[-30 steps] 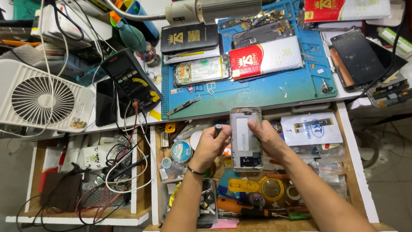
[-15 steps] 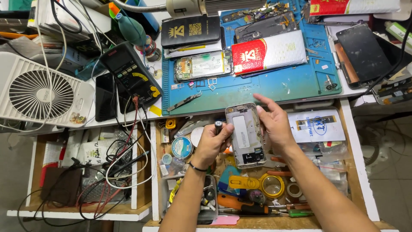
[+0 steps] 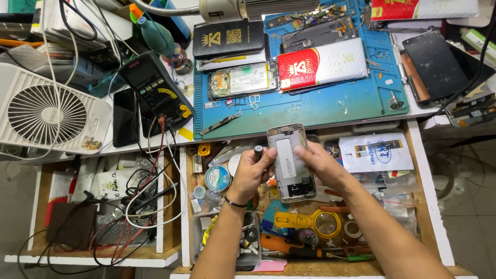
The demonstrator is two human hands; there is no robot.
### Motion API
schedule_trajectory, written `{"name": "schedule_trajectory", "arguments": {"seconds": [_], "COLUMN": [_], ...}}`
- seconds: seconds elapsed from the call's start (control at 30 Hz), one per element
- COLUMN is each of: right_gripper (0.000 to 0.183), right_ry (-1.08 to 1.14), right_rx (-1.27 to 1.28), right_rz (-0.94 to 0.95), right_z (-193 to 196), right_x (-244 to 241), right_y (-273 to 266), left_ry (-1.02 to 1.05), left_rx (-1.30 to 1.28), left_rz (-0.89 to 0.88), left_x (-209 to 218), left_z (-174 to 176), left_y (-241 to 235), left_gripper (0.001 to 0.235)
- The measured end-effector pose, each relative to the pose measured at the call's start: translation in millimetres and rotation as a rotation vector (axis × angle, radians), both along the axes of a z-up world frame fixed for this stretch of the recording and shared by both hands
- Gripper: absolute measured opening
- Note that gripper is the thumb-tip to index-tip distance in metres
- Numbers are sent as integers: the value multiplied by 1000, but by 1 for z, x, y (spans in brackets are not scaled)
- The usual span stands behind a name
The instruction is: The person uses a small cylindrical tool to scrape and clean the interior frame of a disassembled smartphone. They repeatedly rotate the device and apply the tool along the edges and corners of the internal chassis.
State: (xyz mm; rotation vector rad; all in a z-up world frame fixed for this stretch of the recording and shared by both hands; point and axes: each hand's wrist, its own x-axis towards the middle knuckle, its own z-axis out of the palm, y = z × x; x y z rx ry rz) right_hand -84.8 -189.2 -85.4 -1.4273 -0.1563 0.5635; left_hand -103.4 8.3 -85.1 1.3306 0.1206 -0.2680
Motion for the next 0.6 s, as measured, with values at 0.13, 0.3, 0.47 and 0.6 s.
{"name": "schedule_trajectory", "arguments": {"seconds": [0.13, 0.3, 0.47, 0.6], "right_gripper": [40, 22, 23, 33], "right_ry": [36, 151, 255, 259], "right_rx": [17, 135, 144, 117], "right_rz": [-34, -203, -224, -162], "right_z": [29, 31, 19, -18], "right_x": [-5, -7, -8, -4], "right_y": [3, 7, 10, 6], "left_ry": [-47, -258, -566, -866], "left_rx": [124, -65, -144, 208], "left_rz": [11, 212, 352, 445], "left_x": [7, 6, 5, 4], "left_z": [2, 38, 45, 53], "left_y": [3, 11, 17, 16], "left_gripper": [38, 45, 34, 24]}}
